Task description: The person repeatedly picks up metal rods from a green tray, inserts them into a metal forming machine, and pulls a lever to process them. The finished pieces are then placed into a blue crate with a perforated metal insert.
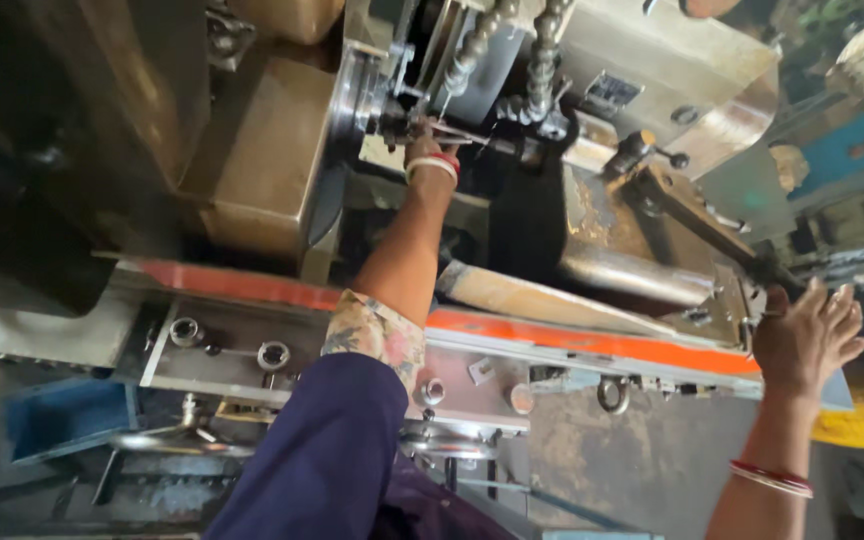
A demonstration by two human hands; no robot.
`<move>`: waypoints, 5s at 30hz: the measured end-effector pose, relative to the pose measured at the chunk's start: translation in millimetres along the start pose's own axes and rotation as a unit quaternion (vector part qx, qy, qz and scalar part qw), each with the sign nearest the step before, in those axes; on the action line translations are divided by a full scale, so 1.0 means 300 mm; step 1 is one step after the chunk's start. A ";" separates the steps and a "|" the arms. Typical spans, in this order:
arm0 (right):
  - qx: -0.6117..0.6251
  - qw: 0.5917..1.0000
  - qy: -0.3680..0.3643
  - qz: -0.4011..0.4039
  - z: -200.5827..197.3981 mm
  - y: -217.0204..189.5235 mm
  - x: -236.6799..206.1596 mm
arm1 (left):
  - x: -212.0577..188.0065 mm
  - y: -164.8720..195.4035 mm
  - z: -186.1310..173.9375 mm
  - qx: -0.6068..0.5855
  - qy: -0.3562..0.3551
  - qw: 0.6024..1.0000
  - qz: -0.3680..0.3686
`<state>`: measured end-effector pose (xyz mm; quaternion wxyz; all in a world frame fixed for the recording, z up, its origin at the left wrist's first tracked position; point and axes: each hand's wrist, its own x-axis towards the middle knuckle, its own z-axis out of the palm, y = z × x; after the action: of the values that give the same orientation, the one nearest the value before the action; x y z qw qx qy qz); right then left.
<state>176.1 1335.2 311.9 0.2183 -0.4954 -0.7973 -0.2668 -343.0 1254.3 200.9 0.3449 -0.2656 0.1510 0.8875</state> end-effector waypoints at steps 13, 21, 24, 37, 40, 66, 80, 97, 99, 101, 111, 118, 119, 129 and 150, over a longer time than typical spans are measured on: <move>0.472 0.680 -0.191 -0.527 -0.165 -1.284 -0.806 | -0.533 0.293 -0.170 0.431 -0.290 0.836 0.179; 0.576 0.592 -0.434 -0.360 -0.182 -2.036 -1.001 | -1.015 1.068 -0.641 0.579 -0.135 0.636 0.492; 0.482 0.658 -0.476 -0.327 -0.255 -2.084 -1.106 | -1.070 1.321 -0.953 0.561 -0.038 0.647 0.514; 0.728 0.301 -0.560 -0.257 -0.792 -2.235 -1.504 | -1.270 1.587 -1.651 0.369 0.203 0.763 0.490; 0.724 0.275 -0.590 -0.226 -0.875 -2.258 -1.559 | -1.349 1.603 -1.659 0.385 0.224 0.709 0.546; 0.520 0.353 -0.448 -0.635 -1.019 -2.298 -2.002 | -1.626 1.753 -2.112 0.079 0.229 0.816 0.525; 0.303 0.226 -0.356 -0.855 -0.826 -2.274 -2.165 | -2.131 1.996 -2.613 0.576 0.526 0.531 0.330; 0.518 0.392 -0.452 -0.611 -0.877 -2.156 -2.025 | -2.200 2.168 -2.448 0.743 0.481 0.412 0.217; 0.543 0.396 -0.437 -0.597 -0.944 -2.186 -1.996 | -2.260 2.115 -2.366 0.740 0.448 0.435 0.248; 0.570 0.384 -0.402 -0.605 -1.016 -2.211 -1.958 | -2.298 2.057 -2.292 0.733 0.394 0.478 0.280; 0.506 0.339 -0.413 -0.677 -1.113 -2.083 -1.684 | -1.914 1.652 -2.164 0.281 0.148 0.854 0.413; 0.535 0.356 -0.232 -0.730 -1.017 -1.909 -1.435 | -1.672 1.465 -2.027 0.054 0.031 0.927 0.370; 0.537 0.370 -0.214 -0.727 -0.998 -1.887 -1.412 | -1.648 1.440 -2.002 0.056 0.006 0.934 0.352; 0.536 0.404 -0.143 -0.727 -0.814 -1.712 -1.306 | -1.413 1.210 -1.844 -0.041 -0.048 0.927 0.369; 0.590 0.338 0.021 -0.733 -1.059 -1.733 -1.296 | -1.758 1.315 -1.699 0.420 0.073 0.850 0.311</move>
<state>-107.6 678.7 207.2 0.1870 0.5514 -0.7855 0.2098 -101.5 461.1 123.4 0.1179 -0.0984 0.6085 0.7786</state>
